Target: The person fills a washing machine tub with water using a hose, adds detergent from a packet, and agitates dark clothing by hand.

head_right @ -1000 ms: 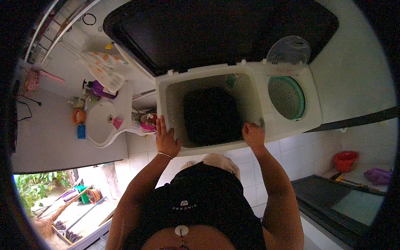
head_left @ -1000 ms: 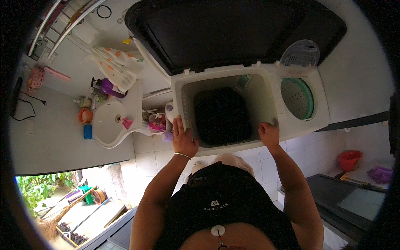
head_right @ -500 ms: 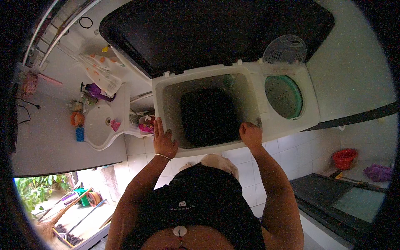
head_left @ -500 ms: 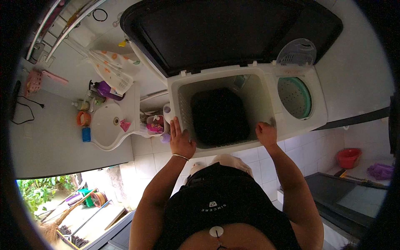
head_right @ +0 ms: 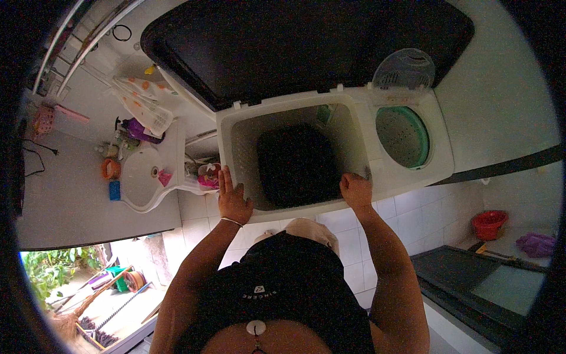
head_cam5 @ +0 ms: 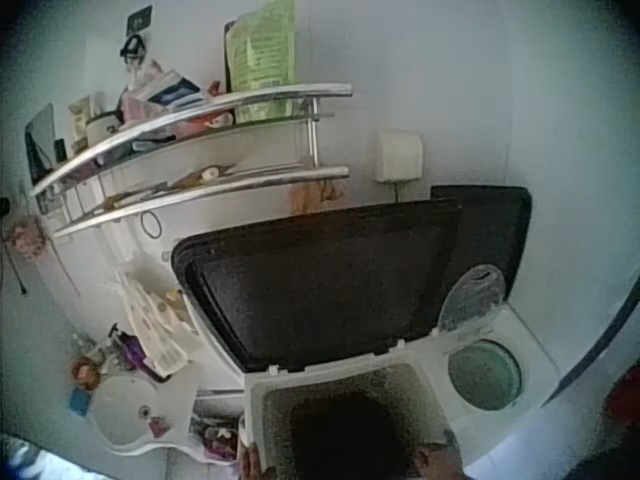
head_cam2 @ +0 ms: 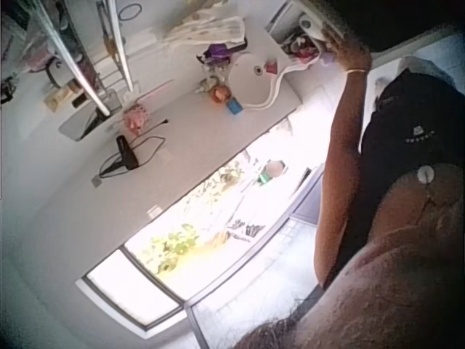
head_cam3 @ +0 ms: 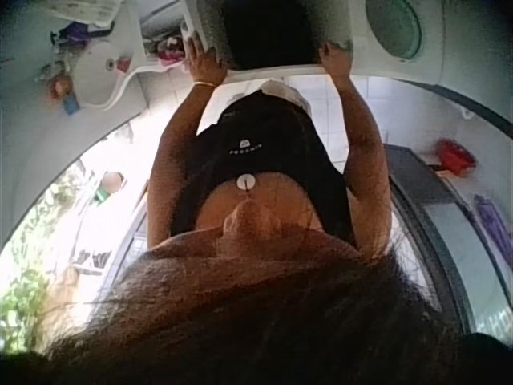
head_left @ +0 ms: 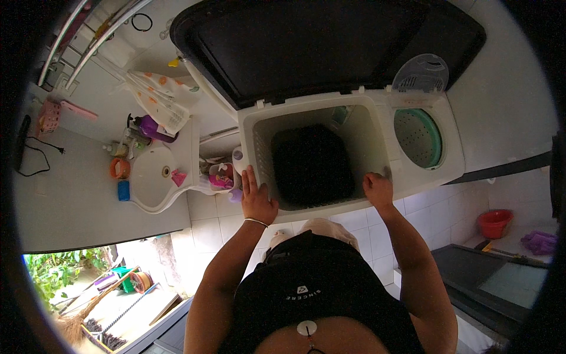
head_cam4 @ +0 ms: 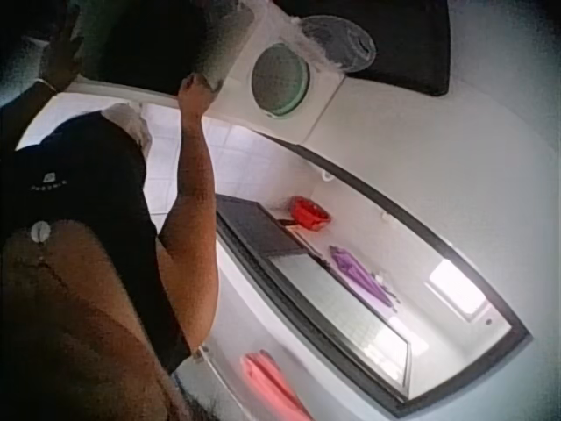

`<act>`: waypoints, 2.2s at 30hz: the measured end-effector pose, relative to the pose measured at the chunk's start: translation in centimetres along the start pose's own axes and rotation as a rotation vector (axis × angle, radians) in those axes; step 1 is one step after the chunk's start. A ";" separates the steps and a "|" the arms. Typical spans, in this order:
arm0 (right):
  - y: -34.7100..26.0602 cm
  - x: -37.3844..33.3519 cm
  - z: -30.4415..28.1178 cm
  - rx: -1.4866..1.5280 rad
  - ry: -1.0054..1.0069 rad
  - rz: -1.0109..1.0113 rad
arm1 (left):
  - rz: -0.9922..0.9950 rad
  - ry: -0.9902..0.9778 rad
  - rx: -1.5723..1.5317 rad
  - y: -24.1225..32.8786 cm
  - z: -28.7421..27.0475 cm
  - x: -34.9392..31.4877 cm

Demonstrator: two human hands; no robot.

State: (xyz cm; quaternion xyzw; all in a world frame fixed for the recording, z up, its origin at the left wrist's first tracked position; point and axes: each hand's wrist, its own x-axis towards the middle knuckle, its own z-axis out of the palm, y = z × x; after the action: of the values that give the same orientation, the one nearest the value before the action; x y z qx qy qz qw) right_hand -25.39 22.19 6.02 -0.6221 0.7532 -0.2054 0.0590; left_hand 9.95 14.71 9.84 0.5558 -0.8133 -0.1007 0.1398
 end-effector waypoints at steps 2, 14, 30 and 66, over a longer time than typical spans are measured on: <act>-0.2 0.1 -0.1 -0.002 -0.005 0.005 | -0.007 -0.003 0.002 0.0 0.0 0.0; -0.3 0.0 -0.1 0.011 0.036 0.000 | -0.009 -0.018 0.012 0.0 -0.1 0.0; 0.2 0.0 0.1 0.019 0.027 -0.018 | -0.033 -0.050 0.028 0.3 -0.4 0.0; 0.2 -0.1 0.2 0.023 0.058 -0.034 | -0.030 -0.039 0.063 0.3 -0.4 0.0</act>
State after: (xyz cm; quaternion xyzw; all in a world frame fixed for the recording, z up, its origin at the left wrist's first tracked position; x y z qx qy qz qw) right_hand -25.47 22.29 5.70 -0.6278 0.7416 -0.2330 0.0408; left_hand 9.79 14.88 10.29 0.5699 -0.8102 -0.0878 0.1050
